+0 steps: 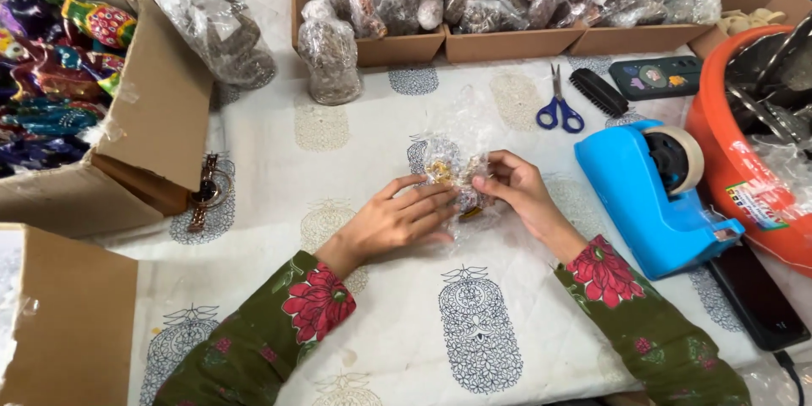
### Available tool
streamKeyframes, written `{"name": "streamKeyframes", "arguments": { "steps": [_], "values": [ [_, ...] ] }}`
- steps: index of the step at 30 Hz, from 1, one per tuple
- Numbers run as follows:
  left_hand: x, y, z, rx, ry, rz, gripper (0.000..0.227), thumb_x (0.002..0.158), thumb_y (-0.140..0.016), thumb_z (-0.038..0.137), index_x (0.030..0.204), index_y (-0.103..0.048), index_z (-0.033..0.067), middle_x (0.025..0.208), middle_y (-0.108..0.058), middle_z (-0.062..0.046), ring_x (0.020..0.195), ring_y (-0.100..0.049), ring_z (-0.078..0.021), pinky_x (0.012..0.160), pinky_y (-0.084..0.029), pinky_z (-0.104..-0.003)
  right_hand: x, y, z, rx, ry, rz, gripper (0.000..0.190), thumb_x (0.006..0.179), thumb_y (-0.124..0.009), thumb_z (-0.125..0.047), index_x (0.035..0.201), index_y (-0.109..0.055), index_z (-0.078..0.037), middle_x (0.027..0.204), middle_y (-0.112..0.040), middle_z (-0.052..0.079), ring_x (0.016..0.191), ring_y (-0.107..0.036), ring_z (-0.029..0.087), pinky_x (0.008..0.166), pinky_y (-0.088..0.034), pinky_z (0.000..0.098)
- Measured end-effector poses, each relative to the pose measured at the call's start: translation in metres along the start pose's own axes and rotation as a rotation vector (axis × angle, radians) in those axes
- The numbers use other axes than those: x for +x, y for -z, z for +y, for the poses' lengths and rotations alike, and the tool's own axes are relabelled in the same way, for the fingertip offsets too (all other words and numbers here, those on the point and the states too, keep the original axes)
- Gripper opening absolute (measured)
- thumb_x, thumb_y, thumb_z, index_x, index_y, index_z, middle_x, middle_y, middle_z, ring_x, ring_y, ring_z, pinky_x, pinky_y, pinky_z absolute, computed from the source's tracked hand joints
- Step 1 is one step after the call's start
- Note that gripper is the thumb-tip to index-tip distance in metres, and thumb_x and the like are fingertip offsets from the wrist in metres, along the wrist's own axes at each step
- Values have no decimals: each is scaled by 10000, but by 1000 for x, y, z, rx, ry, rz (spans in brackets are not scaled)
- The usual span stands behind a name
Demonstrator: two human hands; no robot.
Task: Wraps small decorative elephant figurines and other metallic items in bubble wrap.
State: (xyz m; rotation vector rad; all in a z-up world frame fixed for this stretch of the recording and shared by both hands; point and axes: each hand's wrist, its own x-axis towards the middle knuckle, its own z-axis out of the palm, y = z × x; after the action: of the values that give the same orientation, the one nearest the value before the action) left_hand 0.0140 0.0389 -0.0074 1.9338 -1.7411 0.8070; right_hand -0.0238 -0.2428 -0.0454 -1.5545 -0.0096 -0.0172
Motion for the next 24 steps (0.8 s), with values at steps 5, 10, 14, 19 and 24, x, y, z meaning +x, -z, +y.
{"name": "streamKeyframes", "arguments": {
  "steps": [5, 10, 14, 19, 24],
  "values": [
    [3, -8, 0, -210, 250, 288, 438, 979, -795, 208, 1368, -609, 129, 1390, -629, -77, 1379, -596, -267, 1133, -498, -387, -3, -6, -9, -4, 71, -21, 365, 896, -756, -125, 1225, -634, -24, 1067, -714, 59, 954, -680, 118, 842, -583, 269],
    [-2, -51, -19, -1308, 997, 208, 590, 892, -781, 210, 1389, -513, 40, 1330, -662, -117, 1207, -659, -176, 1035, -544, -337, -6, -10, -9, -30, 117, -130, 408, 880, -784, -168, 1225, -623, -19, 1094, -711, 75, 975, -685, 139, 885, -594, 302],
    [0, -50, -15, -1327, 1141, 203, 442, 909, -756, 231, 1272, -691, -13, 1154, -762, -124, 988, -717, -148, 918, -590, -309, -11, -19, -14, -209, 91, -121, 433, 872, -779, -176, 1246, -628, -17, 1091, -706, 64, 948, -672, 135, 845, -572, 293],
    [-4, -61, -16, -1308, 1075, 293, 324, 939, -753, 193, 1166, -743, -38, 1044, -783, -85, 923, -702, -104, 856, -578, -278, -15, -36, -25, -203, 344, -18, 420, 929, -741, -141, 1295, -597, 7, 1309, -550, 41, 1148, -668, 168, 971, -570, 311],
    [6, -51, -10, -1332, 1095, 306, 286, 960, -692, 97, 1207, -719, -43, 1090, -769, -94, 950, -701, -107, 889, -574, -282, -24, -47, -23, -288, 400, 85, 424, 956, -723, -114, 1319, -542, 7, 1200, -691, 83, 1106, -682, 181, 990, -552, 316]
  ]
}}
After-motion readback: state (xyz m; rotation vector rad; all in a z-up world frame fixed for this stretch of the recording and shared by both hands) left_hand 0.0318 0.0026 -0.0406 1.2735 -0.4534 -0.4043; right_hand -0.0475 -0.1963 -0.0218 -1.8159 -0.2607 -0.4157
